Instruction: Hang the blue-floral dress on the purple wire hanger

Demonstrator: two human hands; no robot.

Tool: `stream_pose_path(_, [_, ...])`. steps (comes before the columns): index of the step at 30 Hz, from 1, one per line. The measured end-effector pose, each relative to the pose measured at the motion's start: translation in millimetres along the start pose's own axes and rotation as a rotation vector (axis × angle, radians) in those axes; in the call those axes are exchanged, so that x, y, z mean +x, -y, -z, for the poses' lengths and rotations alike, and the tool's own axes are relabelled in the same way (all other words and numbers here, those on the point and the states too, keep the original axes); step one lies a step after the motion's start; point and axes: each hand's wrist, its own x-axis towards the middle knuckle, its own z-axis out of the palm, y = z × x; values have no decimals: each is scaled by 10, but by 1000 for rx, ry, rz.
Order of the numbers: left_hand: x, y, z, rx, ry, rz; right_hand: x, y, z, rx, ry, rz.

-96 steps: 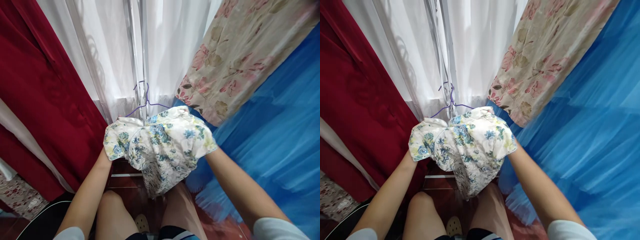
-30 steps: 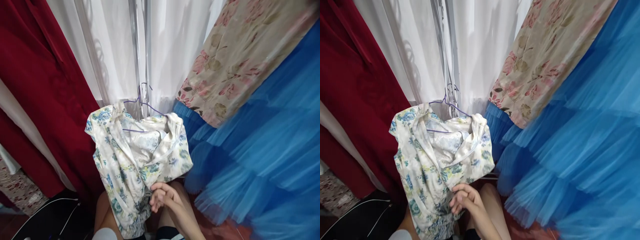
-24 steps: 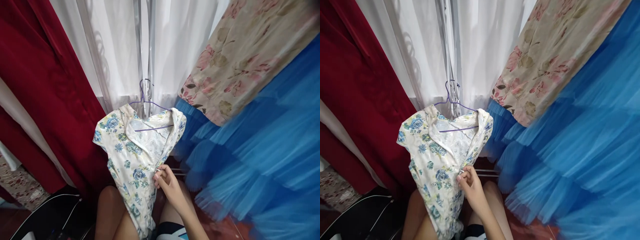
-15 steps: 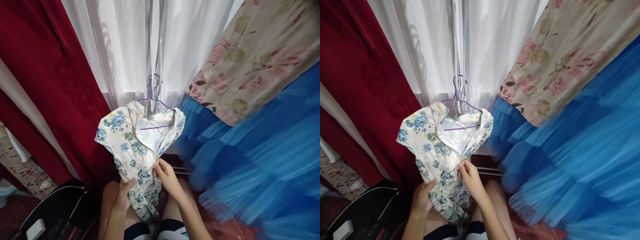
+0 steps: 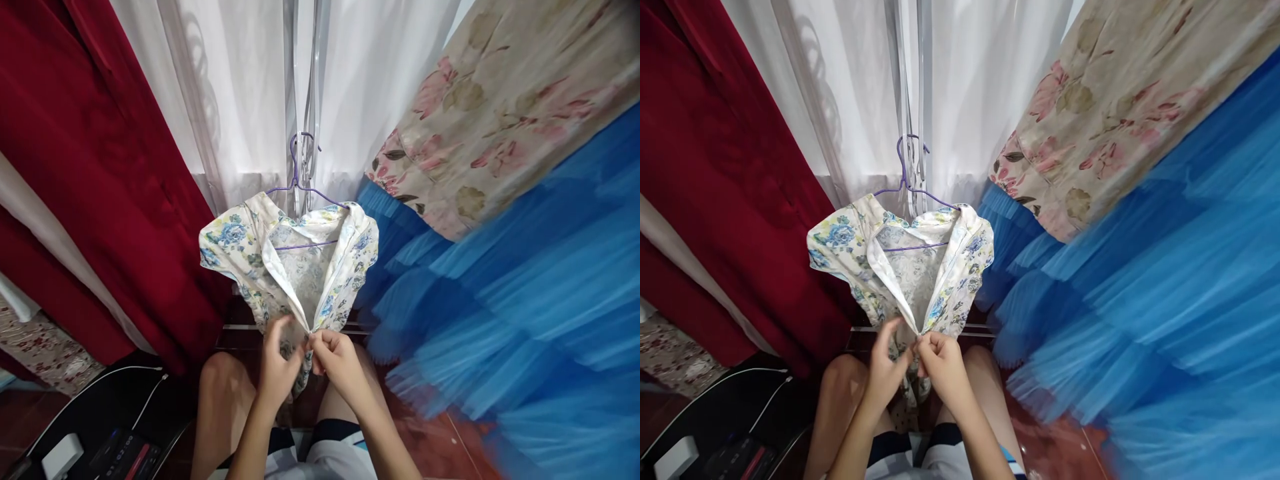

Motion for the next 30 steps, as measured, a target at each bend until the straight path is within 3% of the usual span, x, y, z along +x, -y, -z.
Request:
stream_pose_path(2, [-62,5,-100,-28,133,31,-13,9,-85,22,32,5])
stream_pose_path(6, [-81,120,-104,20,112,6,119,190,-96,-2,67,28])
stream_pose_path(11, [16,162,23,217,133,-75,651,993,121,29,77,178])
stream_pose_path(16, [1,166,-122,272,124,-95,1200,1848,133,52,42,307])
stream_pose_path(21, [-8,234,-153,313,206,-103,1335,2061,93,107,-29,341])
stream_pose_path(24, [277,4,26,256,122,-222,1258,1969,84,107,-39,352])
stream_pose_path(28, [1058,-706,329,189,-77,-468,1125,1858,55,71,-34,400])
stream_pose_path(30, [1459,-1058,409,239,-61,-568,1088,1837,50,12,-26,449])
